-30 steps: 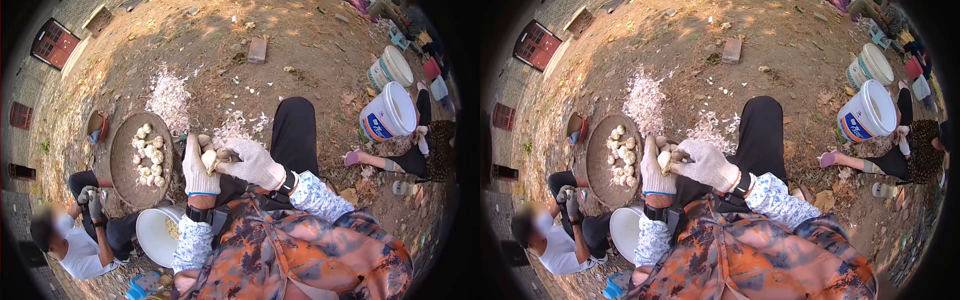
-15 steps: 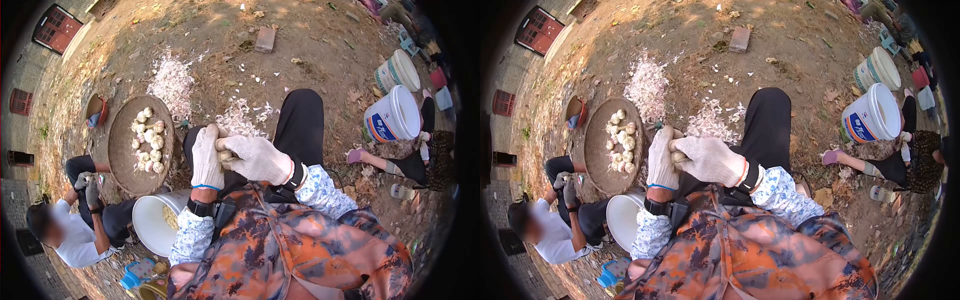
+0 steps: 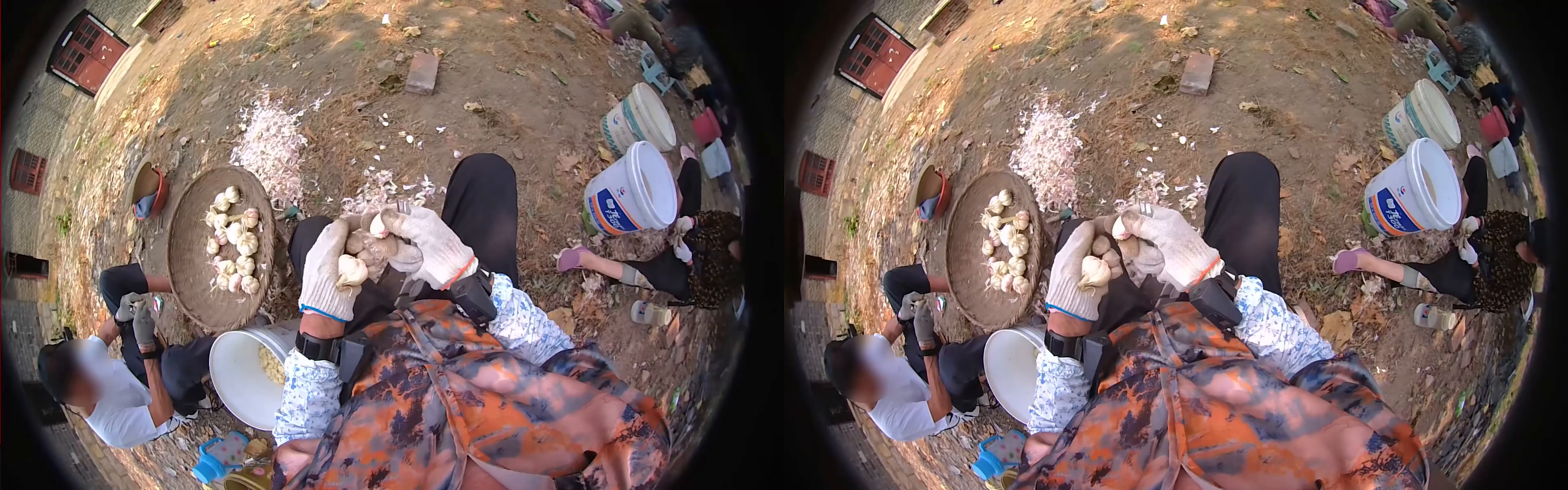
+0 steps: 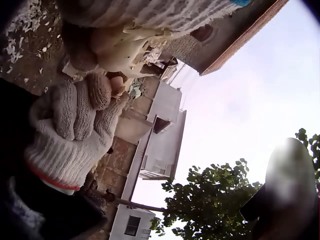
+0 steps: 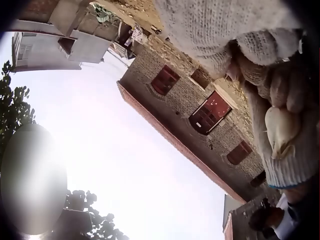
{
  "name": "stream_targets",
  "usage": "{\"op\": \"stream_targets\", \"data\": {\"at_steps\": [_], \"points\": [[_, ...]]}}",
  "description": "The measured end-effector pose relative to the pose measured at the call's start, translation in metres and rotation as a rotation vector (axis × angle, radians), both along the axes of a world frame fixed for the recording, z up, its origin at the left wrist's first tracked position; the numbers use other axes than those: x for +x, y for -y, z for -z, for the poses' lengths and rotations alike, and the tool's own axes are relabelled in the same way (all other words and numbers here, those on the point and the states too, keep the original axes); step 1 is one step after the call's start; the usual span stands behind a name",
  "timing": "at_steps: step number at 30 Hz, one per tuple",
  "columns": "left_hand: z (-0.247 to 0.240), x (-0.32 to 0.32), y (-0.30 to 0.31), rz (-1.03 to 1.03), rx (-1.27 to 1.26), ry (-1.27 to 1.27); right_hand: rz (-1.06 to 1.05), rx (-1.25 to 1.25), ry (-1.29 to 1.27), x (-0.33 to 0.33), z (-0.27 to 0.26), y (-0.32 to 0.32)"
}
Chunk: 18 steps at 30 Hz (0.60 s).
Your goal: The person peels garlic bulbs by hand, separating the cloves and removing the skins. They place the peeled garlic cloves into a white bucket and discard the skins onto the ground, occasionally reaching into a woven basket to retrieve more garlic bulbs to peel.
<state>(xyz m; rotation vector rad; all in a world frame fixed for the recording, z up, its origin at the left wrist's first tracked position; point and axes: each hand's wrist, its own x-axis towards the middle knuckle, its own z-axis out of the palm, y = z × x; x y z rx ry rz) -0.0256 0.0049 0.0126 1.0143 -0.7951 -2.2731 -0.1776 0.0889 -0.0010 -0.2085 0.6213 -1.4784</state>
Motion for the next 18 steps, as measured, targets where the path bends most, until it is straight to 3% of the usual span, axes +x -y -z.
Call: {"op": "stream_targets", "data": {"at_steps": [3,5,9,13,15,16,18], "points": [[-0.005,0.003,-0.005,-0.011,0.008,-0.008,-0.089,0.032,-0.131,-0.011,0.000,0.001],[-0.015,0.003,-0.007,0.138,0.056,0.078,-0.027,0.013,-0.230,-0.006,0.002,0.003],[-0.022,0.006,0.000,0.278,0.032,-0.097,0.107,-0.030,-0.428,0.001,0.003,0.010],[-0.028,0.005,-0.004,0.309,-0.084,0.027,0.050,0.026,-0.492,0.000,-0.003,0.013],[-0.028,0.006,-0.005,0.233,-0.068,0.024,0.065,0.064,-0.842,0.002,-0.011,0.015],[-0.026,0.008,-0.005,0.235,-0.068,0.029,0.066,0.065,-0.837,0.004,-0.009,0.015],[-0.021,0.011,-0.004,0.133,-0.058,0.106,0.227,-0.005,-1.422,0.006,-0.008,0.014]]}}
